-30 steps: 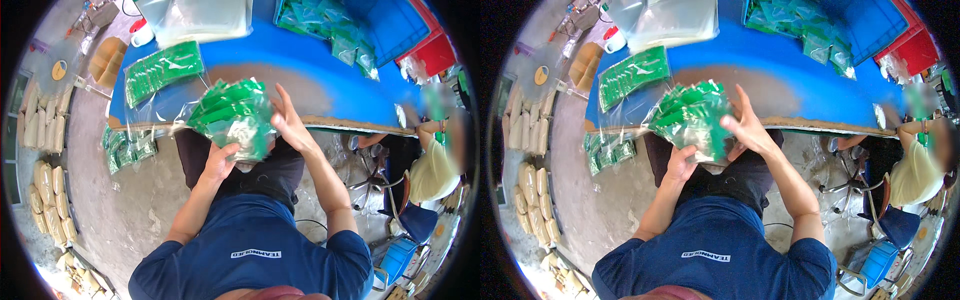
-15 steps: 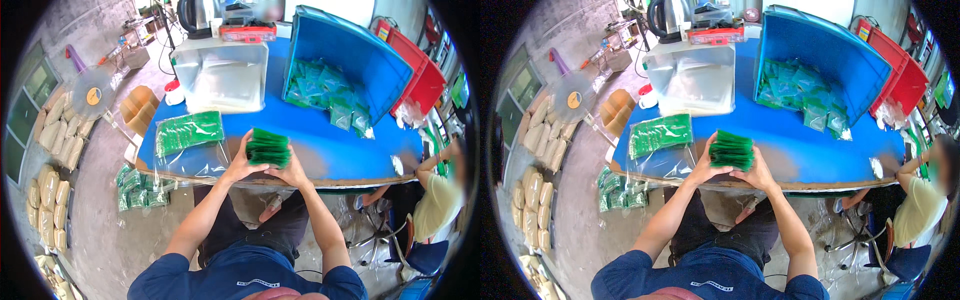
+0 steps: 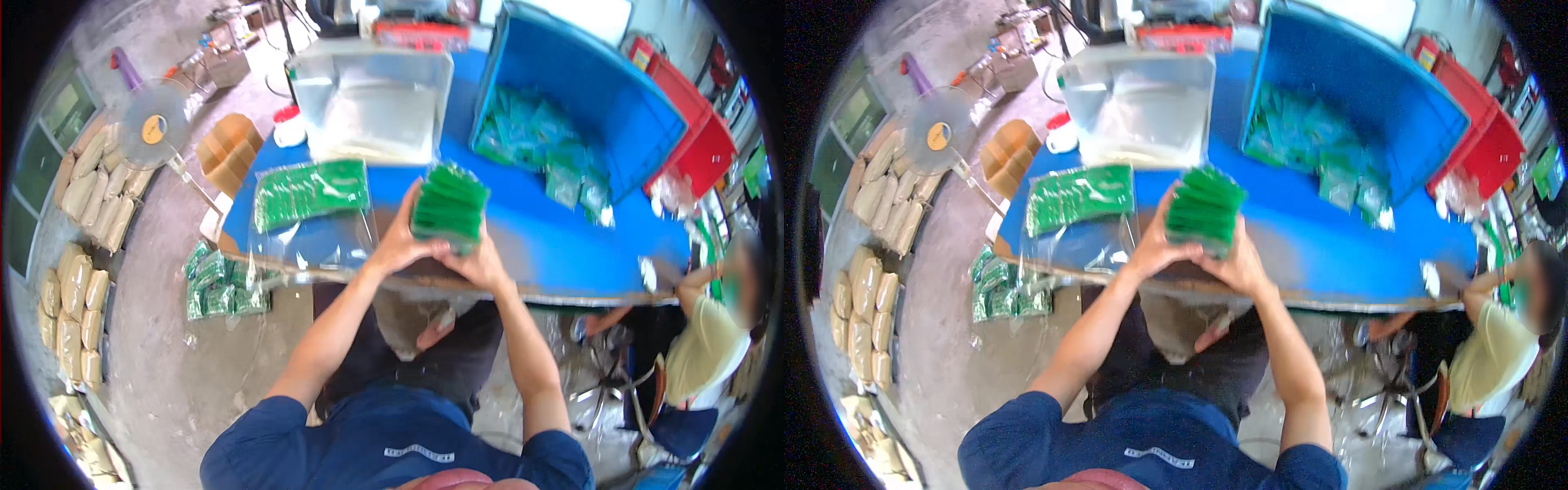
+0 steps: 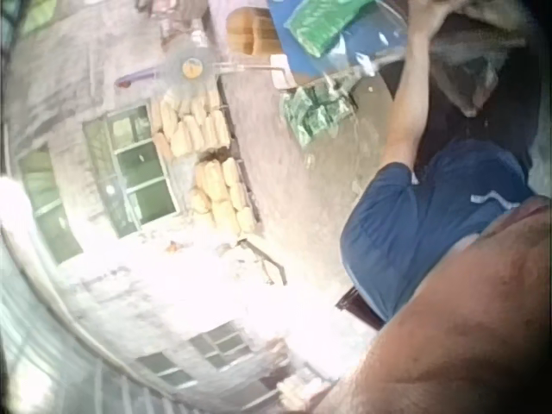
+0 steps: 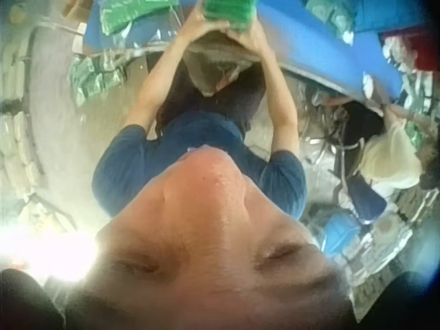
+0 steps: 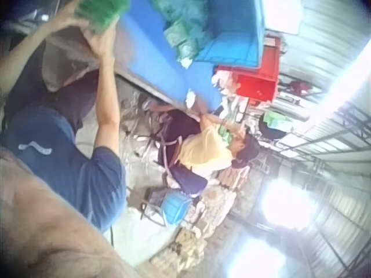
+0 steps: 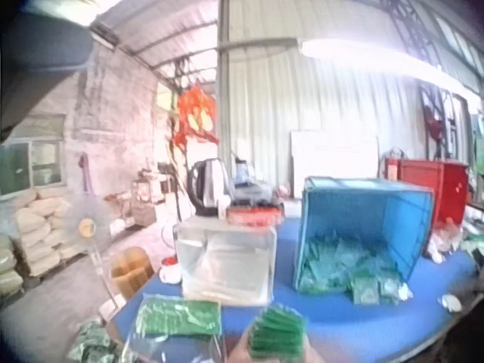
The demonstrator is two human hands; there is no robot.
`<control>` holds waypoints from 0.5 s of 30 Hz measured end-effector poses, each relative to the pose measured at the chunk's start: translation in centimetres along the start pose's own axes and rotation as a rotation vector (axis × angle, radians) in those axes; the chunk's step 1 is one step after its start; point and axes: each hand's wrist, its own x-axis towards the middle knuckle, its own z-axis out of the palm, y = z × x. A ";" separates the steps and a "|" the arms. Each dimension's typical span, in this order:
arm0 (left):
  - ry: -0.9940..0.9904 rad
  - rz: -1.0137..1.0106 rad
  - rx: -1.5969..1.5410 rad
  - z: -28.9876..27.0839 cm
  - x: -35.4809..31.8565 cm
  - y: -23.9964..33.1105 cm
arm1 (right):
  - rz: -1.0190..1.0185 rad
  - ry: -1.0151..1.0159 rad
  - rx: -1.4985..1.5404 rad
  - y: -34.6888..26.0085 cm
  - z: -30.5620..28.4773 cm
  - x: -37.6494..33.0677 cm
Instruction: Sorting, stacking, and packing small green plastic bags into a larger clear bag.
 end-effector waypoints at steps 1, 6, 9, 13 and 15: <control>0.008 0.004 -0.006 -0.7 0.2 -0.8 | -0.152 0.004 -0.095 0.1 -0.2 -0.1; -0.006 -0.002 0.338 -1.6 1.4 -5.1 | 0.108 0.058 -0.012 3.2 0.5 -0.3; -0.099 -0.125 0.303 -3.2 -0.2 -3.6 | 0.031 0.107 0.098 2.7 2.1 -0.4; -0.035 -0.080 0.405 -0.4 -1.1 -1.6 | 0.108 0.013 0.154 1.6 1.1 -1.6; -0.078 -0.108 0.364 -0.5 -1.1 -2.0 | 0.092 0.005 0.150 1.0 0.7 -2.3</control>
